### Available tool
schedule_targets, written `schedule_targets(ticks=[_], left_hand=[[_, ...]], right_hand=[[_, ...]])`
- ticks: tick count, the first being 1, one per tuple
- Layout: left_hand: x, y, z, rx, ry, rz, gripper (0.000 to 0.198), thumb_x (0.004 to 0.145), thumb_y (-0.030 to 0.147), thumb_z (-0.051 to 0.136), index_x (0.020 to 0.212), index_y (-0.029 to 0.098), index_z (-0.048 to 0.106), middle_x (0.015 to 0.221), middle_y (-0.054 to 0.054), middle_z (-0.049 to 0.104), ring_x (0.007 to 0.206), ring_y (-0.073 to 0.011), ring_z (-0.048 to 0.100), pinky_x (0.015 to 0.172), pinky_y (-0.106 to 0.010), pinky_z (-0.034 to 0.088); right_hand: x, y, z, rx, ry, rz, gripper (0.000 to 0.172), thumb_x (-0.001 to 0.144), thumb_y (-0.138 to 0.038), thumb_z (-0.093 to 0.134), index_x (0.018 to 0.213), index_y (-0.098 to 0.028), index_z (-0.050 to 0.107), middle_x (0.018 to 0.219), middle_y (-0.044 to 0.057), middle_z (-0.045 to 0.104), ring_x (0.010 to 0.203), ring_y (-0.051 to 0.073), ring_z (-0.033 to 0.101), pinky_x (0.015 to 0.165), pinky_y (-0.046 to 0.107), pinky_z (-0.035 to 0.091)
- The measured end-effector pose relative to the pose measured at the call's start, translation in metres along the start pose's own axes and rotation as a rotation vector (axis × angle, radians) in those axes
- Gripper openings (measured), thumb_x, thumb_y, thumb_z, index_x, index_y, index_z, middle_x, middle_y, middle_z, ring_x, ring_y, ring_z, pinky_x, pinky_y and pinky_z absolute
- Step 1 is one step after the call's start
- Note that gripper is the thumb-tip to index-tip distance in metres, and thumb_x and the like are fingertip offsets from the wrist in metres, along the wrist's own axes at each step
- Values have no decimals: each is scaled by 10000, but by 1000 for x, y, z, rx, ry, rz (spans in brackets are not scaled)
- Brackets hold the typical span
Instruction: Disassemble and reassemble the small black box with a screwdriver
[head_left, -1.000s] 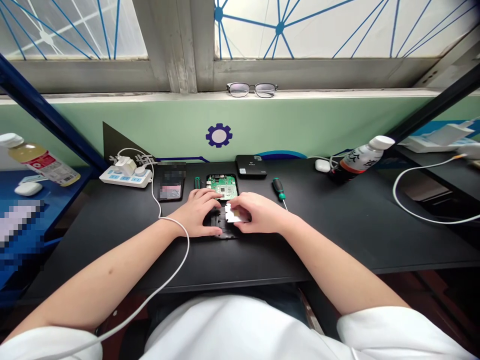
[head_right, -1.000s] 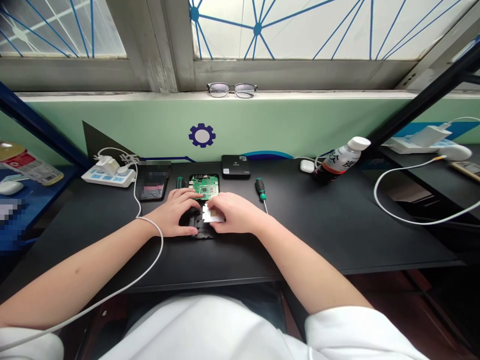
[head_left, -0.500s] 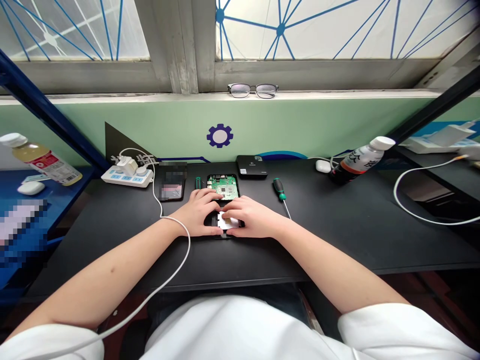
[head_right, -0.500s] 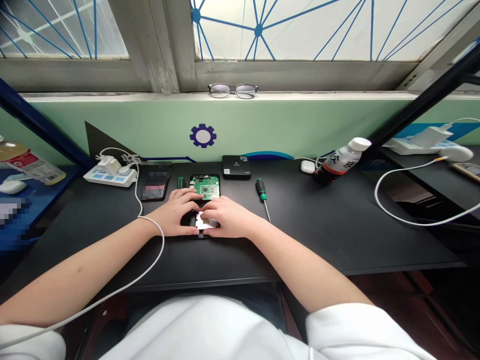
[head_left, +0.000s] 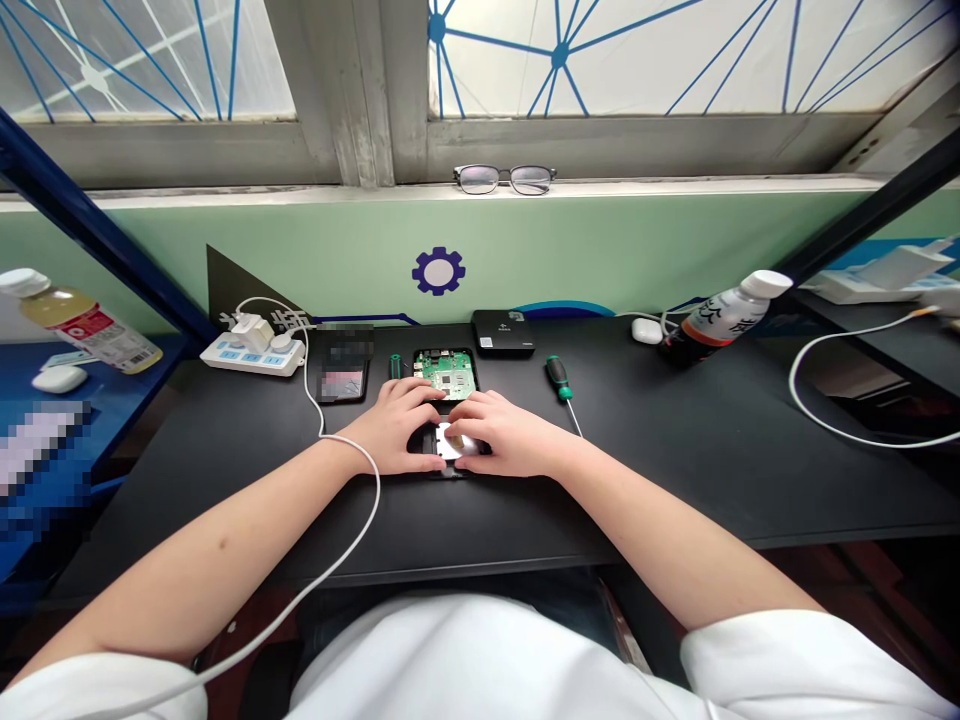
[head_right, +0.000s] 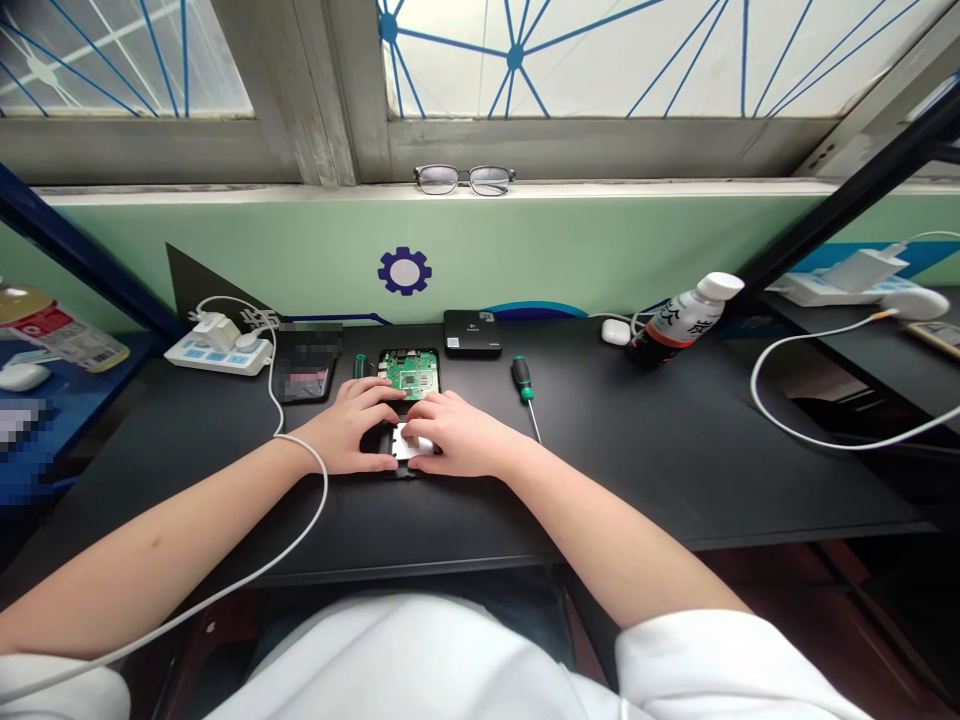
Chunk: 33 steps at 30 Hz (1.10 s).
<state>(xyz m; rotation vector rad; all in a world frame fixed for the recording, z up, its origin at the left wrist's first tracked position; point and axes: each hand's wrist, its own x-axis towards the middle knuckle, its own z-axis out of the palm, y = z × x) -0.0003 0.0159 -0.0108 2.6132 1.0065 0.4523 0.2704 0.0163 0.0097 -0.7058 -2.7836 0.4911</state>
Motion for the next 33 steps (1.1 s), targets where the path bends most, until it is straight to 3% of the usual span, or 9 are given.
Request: schedule_targets(ticks=[8,11,13,15,18,20,24,29,33], left_hand=[[-1,1,-1,24,-2,20,529,848,664,816,1163,249,723,1544,-151,625,1536,-444,412,1247,-661,313],[-1,1,0,62,143,-44,406,950,547,704,1212,237,699,1475,-146,671,1494,-414,462,1230,-643,319],[0,-1,0,123,312,-192,274,1004,400,598,1198,230,691,1401,-137,707,1464,-384,494,1215,-627,327],[2,-4,0,188,442,-368,222,990,275,546,1146,226,695,1374,-135,714,1462,-376,493,1194,-618,343],[4,-7,2,243,470,-509,195,943,224,568,1074,226,713,1423,-141,684,1492,-402,450,1171,-632,359],[4,-7,3,252,429,-509,183,936,234,588,1055,231,727,1448,-141,665,1504,-412,428,1173,-645,362],[4,-8,6,255,352,-477,209,935,247,600,1071,238,758,1481,-148,632,1512,-425,401,1183,-677,361],[4,-11,7,229,332,-490,221,932,267,622,1084,259,782,1484,-144,618,1490,-429,400,1164,-690,385],[4,-11,6,205,327,-484,231,932,272,626,1105,270,780,1492,-141,608,1492,-425,397,1158,-686,400]], right_hand=[[-2,3,1,16,14,-15,277,991,-403,748,1183,-203,756,1312,162,741,1197,334,675,1048,526,517],[-4,13,-5,-18,162,57,310,1025,-465,683,1186,-209,749,1297,165,742,1213,336,669,1067,522,517],[-7,24,-14,-99,301,265,311,1041,-430,637,1228,-199,730,1309,179,719,1239,343,663,1084,512,522],[-12,37,-26,-209,378,602,351,1023,-353,631,1318,-171,687,1333,203,675,1250,362,657,1062,498,544],[-22,55,-41,-268,281,1043,544,985,-478,678,1418,-156,601,1392,237,611,1248,411,660,915,475,589],[-27,63,-47,-199,155,1183,620,962,-584,687,1404,-159,590,1349,231,641,1160,398,702,843,445,590],[-29,68,-50,-112,123,1187,501,958,-466,702,1348,-164,616,1239,207,723,1078,359,723,779,397,565],[-23,62,-46,116,455,1084,320,867,-338,747,1150,-193,715,1004,100,767,882,247,705,771,354,561],[-16,53,-37,572,775,823,292,837,-464,789,967,-212,716,811,10,678,637,150,586,614,318,525]])
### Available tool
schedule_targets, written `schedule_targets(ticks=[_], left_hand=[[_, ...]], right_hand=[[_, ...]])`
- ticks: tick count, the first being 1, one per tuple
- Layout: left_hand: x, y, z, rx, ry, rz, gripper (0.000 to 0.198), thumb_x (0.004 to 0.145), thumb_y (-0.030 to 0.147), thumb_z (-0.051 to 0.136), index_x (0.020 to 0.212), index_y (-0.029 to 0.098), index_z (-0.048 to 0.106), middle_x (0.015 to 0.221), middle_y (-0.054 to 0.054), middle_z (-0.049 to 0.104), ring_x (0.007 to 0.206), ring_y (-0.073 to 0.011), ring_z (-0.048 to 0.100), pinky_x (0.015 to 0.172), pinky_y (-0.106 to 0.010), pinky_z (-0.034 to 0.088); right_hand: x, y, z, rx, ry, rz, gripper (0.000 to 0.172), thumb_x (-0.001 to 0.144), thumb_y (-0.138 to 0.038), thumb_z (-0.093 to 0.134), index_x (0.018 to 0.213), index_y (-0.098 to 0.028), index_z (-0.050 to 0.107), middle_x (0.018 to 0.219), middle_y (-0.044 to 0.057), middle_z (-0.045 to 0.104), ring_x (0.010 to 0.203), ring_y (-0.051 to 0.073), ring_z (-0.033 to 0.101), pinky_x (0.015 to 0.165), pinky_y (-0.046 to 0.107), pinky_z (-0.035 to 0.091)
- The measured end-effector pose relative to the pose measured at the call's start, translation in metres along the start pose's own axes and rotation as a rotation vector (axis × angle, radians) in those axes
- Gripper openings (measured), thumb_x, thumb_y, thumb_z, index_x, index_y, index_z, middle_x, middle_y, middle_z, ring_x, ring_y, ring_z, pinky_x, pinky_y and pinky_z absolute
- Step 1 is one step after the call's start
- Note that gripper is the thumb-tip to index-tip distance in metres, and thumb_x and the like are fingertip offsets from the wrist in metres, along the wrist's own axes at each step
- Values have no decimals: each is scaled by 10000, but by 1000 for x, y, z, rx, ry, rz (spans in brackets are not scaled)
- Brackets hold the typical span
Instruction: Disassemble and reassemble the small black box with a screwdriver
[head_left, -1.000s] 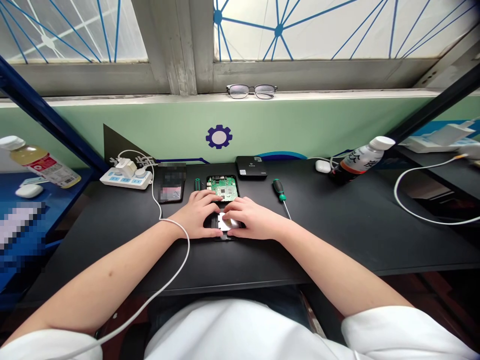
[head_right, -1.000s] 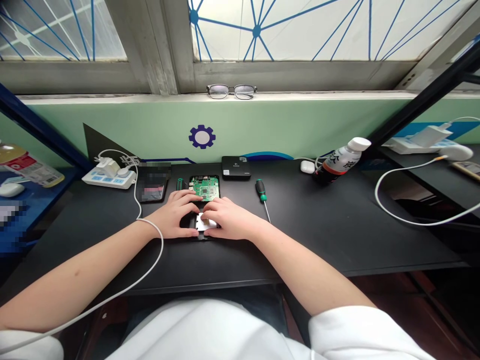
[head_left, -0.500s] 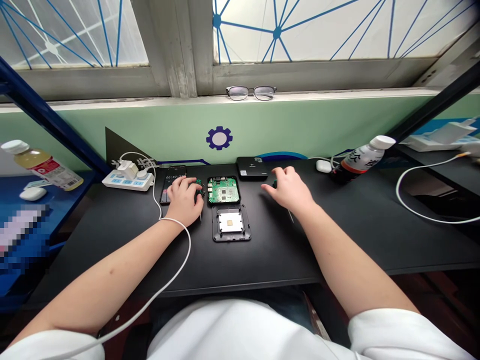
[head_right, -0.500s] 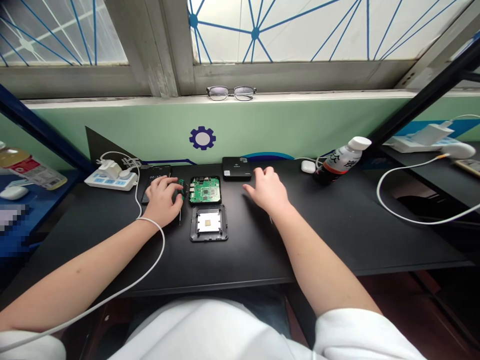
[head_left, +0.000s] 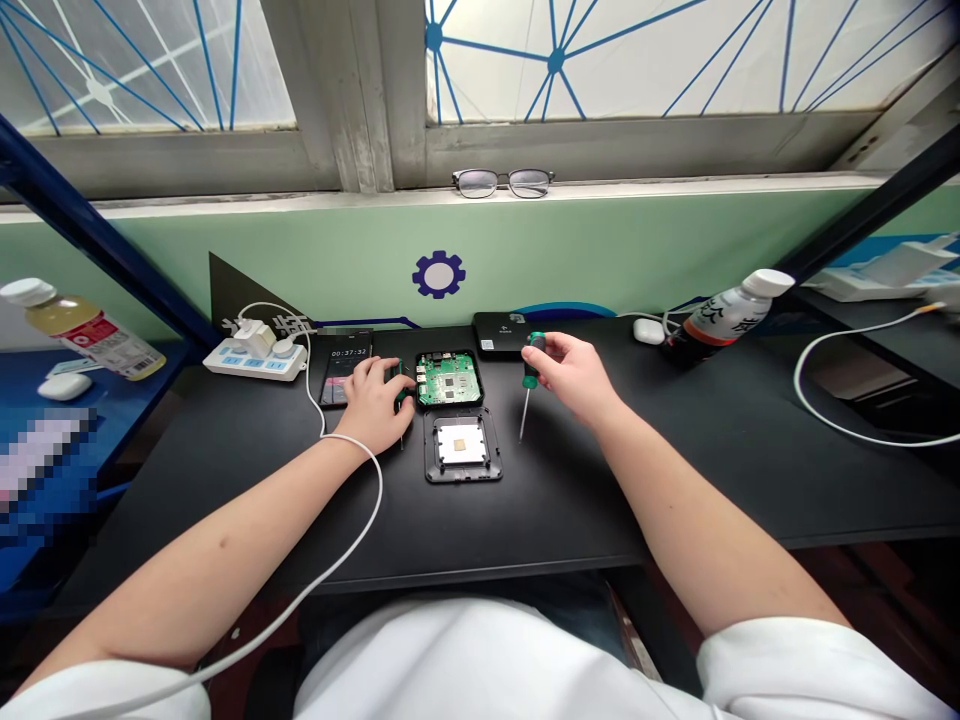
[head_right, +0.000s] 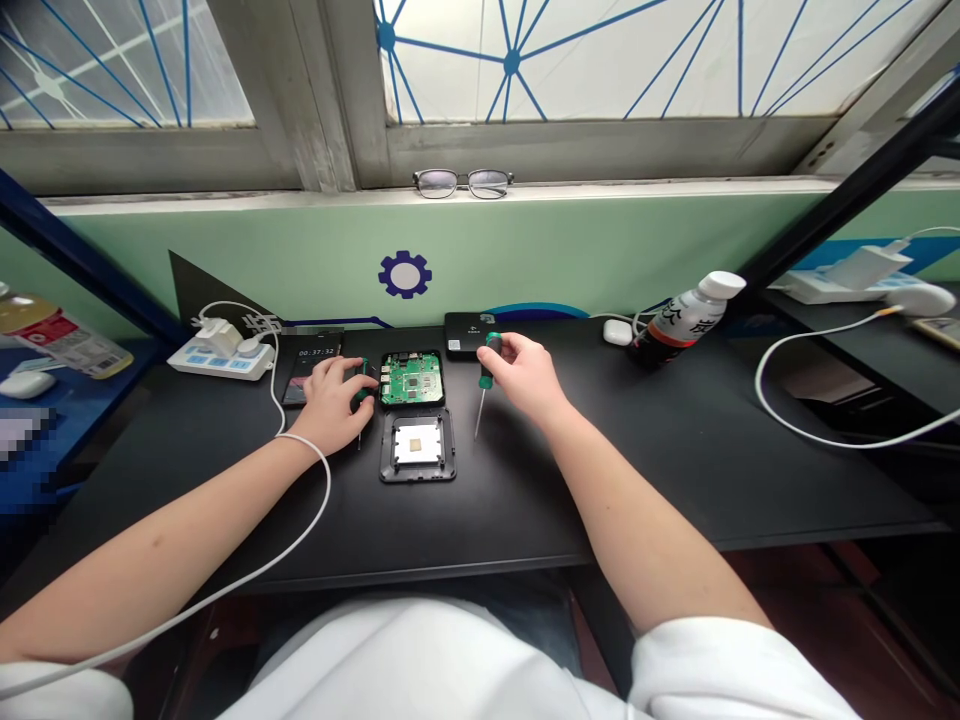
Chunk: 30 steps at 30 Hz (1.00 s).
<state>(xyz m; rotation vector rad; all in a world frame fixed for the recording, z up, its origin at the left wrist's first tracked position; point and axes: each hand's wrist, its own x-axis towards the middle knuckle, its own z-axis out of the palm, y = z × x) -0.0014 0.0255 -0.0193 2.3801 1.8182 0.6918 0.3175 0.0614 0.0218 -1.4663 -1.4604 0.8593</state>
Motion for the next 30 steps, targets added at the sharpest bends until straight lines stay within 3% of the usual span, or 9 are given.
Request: schedule_targets(ticks=[3,7,13,19,30], left_hand=[[0,1,0,9,-2,-12,263,913,245,622,1137,250,759,1498,-153,605,1499,-427,396,1164,-685,399],[1,1,1,14,21,-55,294,877,183,596,1133,239,730,1466,-151,630,1480,-414,428,1161,-670,408],[1,-1,2,-14,35,-62,328,835,141,584,1122,236,712,1464,-142,632,1473,-399,437,1168,-636,431],[1,-2,3,-12,30,-51,310,843,160,582,1115,239,708,1462,-140,626,1470,-392,434,1182,-634,431],[1,-4,4,-21,26,-19,343,819,136,588,1115,252,717,1483,-136,624,1476,-400,424,1192,-662,414]], right_hand=[[-9,-2,12,417,-75,-15,449,769,-558,873,1022,-230,702,812,-14,671,597,130,601,580,309,541],[-21,-3,29,618,-165,-5,549,714,-601,947,1058,-256,694,891,9,754,792,201,766,817,395,665],[-35,4,50,541,-291,-49,526,753,-569,944,1107,-280,682,1059,41,806,970,257,817,1025,506,653],[-38,14,61,426,-365,-91,501,792,-567,903,1134,-283,672,1153,55,800,985,243,789,1043,500,633],[-38,12,59,417,-353,-116,486,809,-569,886,1142,-284,674,1172,59,801,1028,244,784,1071,490,626]])
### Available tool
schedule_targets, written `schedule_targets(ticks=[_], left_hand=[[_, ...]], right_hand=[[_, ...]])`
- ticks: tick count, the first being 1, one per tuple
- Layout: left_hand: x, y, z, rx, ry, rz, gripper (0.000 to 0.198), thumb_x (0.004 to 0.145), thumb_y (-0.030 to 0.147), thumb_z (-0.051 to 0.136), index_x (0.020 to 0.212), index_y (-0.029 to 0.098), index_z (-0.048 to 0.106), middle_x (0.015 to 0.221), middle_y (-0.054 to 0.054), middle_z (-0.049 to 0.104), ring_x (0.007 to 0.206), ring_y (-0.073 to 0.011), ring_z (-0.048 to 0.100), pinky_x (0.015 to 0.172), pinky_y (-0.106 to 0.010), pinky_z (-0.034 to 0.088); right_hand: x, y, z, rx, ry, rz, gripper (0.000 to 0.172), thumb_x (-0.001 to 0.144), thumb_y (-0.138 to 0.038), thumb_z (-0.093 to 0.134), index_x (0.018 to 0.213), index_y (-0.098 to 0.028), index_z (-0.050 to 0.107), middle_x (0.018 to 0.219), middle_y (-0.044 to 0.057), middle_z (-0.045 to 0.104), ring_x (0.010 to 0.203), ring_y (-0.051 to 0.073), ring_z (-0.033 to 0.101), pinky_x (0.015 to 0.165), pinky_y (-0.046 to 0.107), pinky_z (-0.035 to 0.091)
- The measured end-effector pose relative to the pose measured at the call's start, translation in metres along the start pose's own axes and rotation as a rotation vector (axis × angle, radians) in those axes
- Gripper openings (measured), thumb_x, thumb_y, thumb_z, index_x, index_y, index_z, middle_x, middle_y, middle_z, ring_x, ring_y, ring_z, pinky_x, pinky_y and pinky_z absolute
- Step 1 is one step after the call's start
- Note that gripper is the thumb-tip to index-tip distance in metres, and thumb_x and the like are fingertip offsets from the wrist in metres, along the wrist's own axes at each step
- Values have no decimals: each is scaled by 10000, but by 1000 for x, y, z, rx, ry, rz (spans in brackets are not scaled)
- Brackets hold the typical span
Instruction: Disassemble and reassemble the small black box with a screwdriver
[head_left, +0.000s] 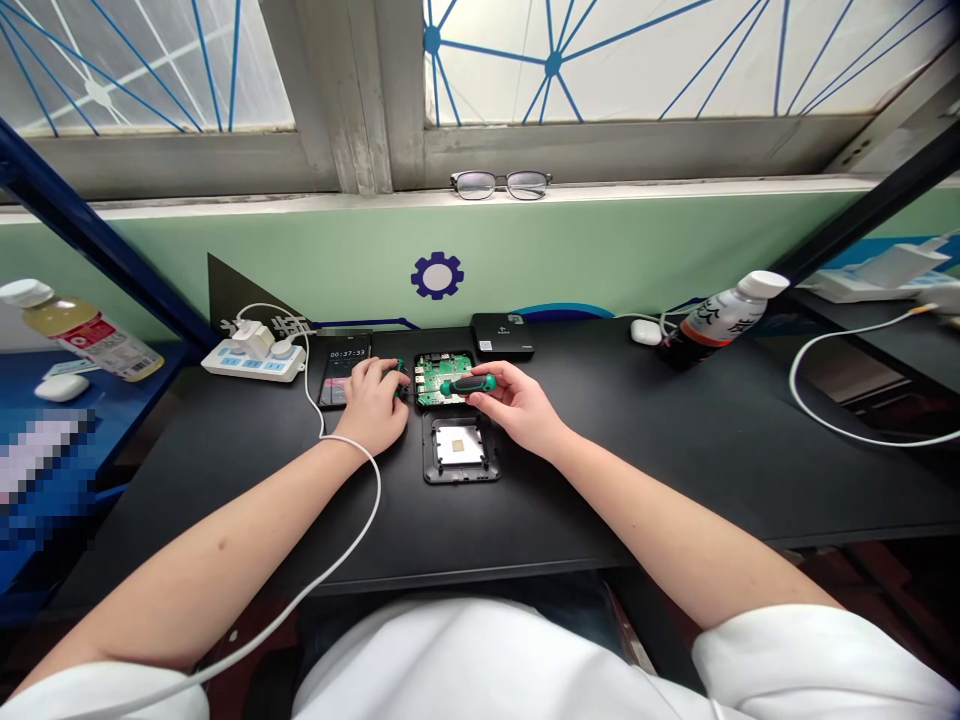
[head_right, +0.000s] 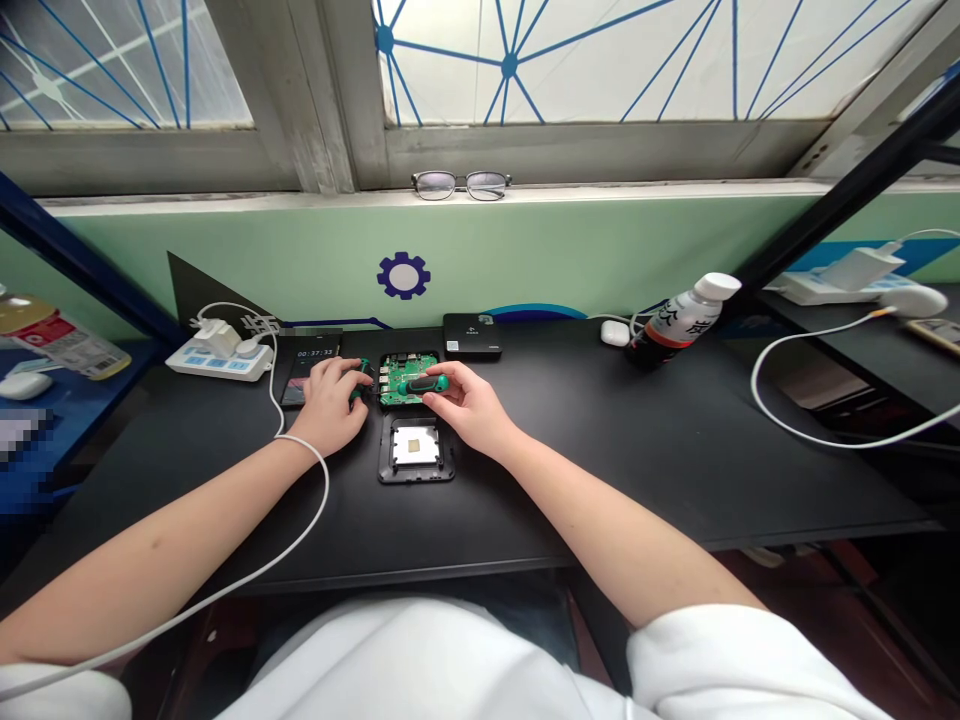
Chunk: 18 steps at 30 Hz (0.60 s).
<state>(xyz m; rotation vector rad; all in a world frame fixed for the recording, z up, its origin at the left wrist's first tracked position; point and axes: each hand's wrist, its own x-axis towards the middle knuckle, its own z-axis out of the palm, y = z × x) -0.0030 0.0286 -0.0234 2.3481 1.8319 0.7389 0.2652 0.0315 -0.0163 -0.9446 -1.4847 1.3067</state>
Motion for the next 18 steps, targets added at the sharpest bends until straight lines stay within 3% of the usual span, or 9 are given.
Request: schedule_targets(ticks=[7,14,18], left_hand=[[-1,0,-1,-19,0,40,332,833,124,585,1114,247,712,1474,-132,629,1480,-391,421,1206,-640,406],[0,3,-4,-22,11,51,144,965,293,628,1034,245,745,1393,-138,675,1461,-390,445,1189,-634,414],[2,0,-2,-23,22,42,146,999,277,610,993,241,751,1381,-131,691,1443,-382,461,1178,-639,416]], right_hand=[[-4,-13,-1,27,59,-38,485,819,-562,891,1147,-275,678,1130,62,798,1030,254,800,1028,490,649],[-1,-15,-6,127,114,-7,530,764,-570,939,1121,-272,685,1059,42,803,930,251,830,1012,500,659],[-1,-15,-5,136,114,-2,535,758,-568,944,1117,-268,685,1059,41,804,933,253,834,1018,502,660]])
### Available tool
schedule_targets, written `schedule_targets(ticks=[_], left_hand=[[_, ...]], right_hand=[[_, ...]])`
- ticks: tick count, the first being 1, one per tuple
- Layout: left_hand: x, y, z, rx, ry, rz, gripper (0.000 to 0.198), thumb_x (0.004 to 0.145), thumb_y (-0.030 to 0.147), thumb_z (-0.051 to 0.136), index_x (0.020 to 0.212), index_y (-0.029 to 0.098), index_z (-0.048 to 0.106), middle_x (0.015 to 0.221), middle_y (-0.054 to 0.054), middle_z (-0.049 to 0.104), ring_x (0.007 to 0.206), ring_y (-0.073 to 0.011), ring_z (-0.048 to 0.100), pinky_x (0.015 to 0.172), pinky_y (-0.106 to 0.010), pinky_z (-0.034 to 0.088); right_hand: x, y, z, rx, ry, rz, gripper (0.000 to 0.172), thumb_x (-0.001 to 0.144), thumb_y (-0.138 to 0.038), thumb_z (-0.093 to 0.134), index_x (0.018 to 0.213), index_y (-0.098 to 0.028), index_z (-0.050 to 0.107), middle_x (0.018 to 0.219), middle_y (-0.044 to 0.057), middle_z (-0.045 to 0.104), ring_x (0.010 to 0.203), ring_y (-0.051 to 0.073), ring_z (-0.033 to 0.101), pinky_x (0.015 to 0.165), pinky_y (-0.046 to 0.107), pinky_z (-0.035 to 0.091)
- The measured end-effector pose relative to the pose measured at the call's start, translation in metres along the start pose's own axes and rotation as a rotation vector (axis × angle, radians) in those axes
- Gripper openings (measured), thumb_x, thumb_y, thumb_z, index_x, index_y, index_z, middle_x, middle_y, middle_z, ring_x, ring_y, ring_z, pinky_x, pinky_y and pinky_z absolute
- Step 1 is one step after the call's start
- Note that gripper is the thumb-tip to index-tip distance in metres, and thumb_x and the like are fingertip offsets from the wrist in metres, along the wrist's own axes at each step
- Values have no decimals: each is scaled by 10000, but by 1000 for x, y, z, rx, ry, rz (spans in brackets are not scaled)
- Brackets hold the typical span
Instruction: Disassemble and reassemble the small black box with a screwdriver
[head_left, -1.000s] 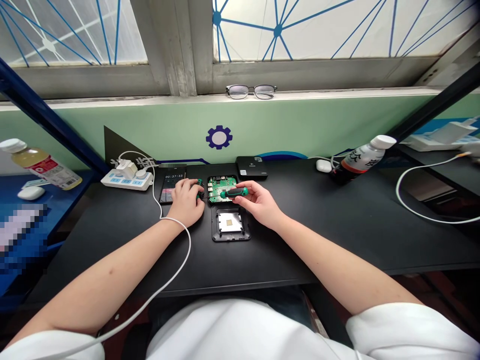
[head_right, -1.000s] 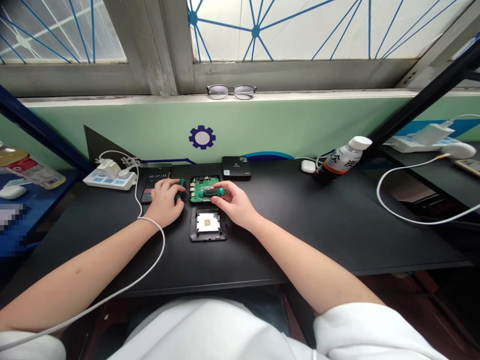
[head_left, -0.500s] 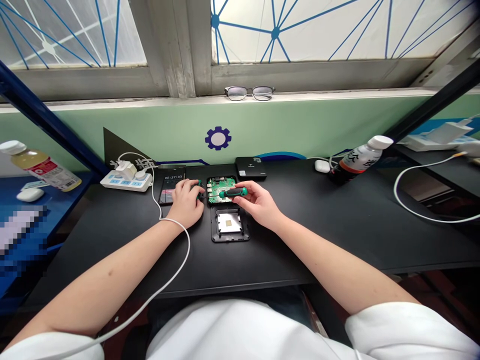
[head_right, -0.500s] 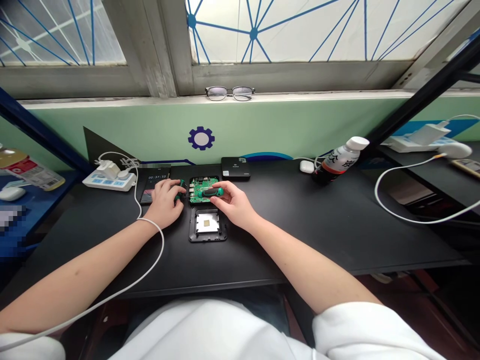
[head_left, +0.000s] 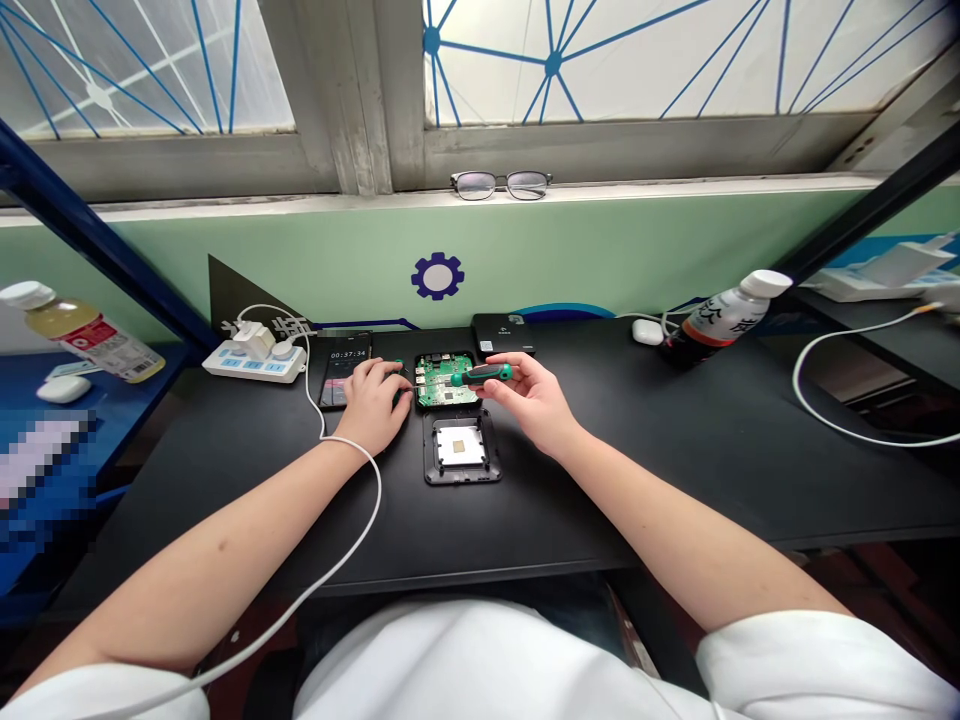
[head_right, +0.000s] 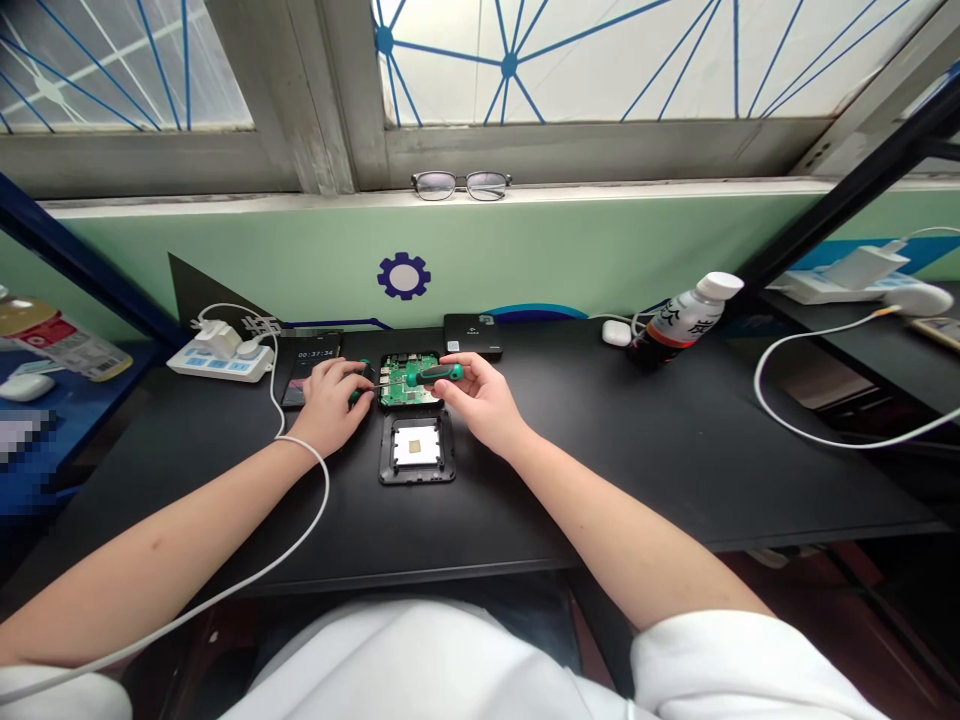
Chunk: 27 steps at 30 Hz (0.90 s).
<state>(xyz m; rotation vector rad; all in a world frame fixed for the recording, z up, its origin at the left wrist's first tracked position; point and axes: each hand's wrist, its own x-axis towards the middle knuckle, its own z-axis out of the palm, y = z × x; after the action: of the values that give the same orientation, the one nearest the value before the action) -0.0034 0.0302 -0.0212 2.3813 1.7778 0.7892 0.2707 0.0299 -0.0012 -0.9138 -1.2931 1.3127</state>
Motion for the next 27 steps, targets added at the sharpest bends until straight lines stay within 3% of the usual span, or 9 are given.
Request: schedule_targets(ticks=[8,15,27], left_hand=[[0,0,-2,-18,19,-14,190,1000,297,643,1147,254,756,1409,-129,685,1445,-378,460,1171,-624,415],[-2,3,-7,-42,67,43,170,1042,315,612,1057,271,775,1302,-94,737,1388,-340,501,1161,-562,400],[-2,3,-5,-19,61,50,168,1043,309,627,1009,270,787,1311,-92,743,1390,-344,500,1157,-568,384]], right_hand=[[0,-6,-1,2,17,-16,529,754,-584,942,1099,-282,678,1029,37,813,957,273,835,1026,521,660],[0,-7,-2,-16,23,-11,541,751,-618,927,1101,-296,670,999,29,808,948,282,831,1011,530,663],[1,-10,-4,-33,74,-33,561,737,-648,920,1099,-289,685,924,16,782,872,262,808,938,504,681]])
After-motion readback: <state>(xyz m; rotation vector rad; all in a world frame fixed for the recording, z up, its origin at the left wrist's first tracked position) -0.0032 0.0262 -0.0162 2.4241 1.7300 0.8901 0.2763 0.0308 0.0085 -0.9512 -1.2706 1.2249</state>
